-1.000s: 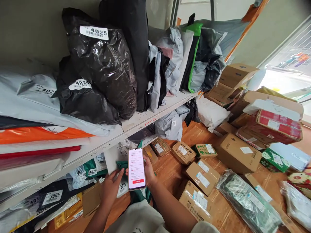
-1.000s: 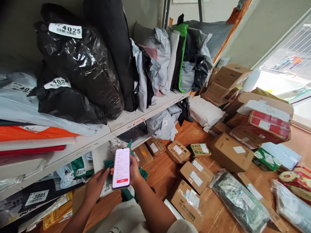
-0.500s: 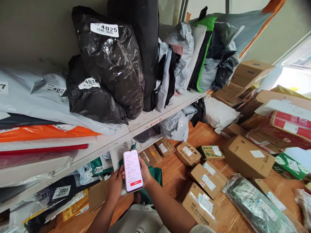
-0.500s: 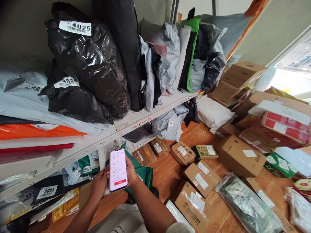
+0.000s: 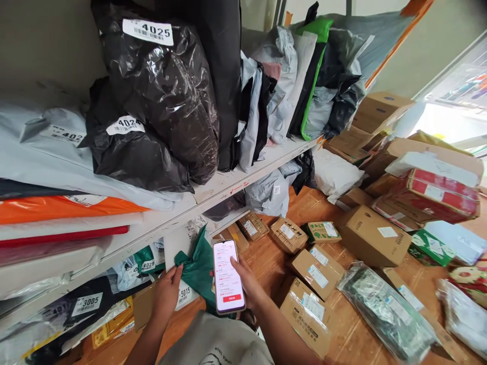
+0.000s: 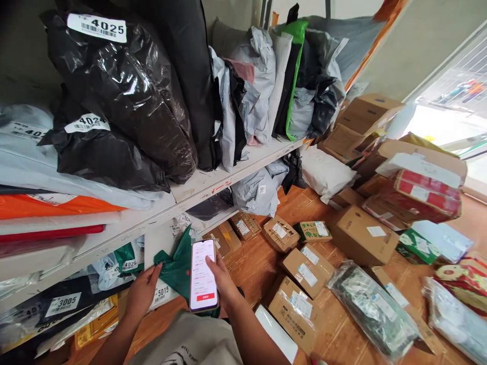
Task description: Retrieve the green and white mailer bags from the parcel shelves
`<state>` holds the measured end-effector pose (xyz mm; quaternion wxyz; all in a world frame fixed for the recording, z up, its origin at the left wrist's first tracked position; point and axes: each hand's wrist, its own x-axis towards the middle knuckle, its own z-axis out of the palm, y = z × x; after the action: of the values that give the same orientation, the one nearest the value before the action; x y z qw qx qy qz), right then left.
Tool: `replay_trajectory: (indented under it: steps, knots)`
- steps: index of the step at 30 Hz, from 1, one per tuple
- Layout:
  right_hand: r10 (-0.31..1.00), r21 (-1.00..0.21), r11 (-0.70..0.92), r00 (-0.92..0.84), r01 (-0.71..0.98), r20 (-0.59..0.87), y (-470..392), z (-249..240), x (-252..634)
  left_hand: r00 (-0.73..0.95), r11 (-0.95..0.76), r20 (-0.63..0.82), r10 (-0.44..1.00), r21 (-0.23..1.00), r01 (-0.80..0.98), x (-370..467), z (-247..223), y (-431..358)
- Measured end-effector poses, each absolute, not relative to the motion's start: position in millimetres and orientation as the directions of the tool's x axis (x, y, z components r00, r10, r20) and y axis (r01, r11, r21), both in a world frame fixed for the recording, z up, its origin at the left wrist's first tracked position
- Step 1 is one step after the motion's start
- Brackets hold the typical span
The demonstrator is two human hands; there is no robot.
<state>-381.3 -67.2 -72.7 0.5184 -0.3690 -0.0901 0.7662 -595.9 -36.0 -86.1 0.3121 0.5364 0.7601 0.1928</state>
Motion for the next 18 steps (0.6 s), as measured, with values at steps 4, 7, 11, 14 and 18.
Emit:
replay_trajectory:
  steps: [4, 7, 11, 14, 18]
  knots:
    - [0.908, -0.572, -0.415, -0.279, -0.707, -0.314, -79, -46, -350, -0.214, 0.332, -0.258, 0.942, 0.628, 0.704, -596, -86, -35]
    - [0.921, -0.589, -0.389, -0.299, -0.708, -0.248, -85, -31, -338, -0.215, 0.329, -0.254, 0.943, 0.622, 0.711, -595, -85, -34]
    - [0.932, -0.611, -0.363, -0.277, -0.703, -0.235, -89, -24, -335, -0.215, 0.327, -0.251, 0.944, 0.61, 0.722, -596, -85, -34]
    - [0.932, -0.61, -0.36, -0.299, -0.706, -0.203, -90, -24, -335, -0.227, 0.337, -0.255, 0.94, 0.602, 0.723, -596, -87, -34]
    - [0.933, -0.564, -0.359, -0.295, -0.743, -0.205, -94, -23, -336, -0.263, 0.367, -0.26, 0.929, 0.574, 0.732, -593, -87, -33]
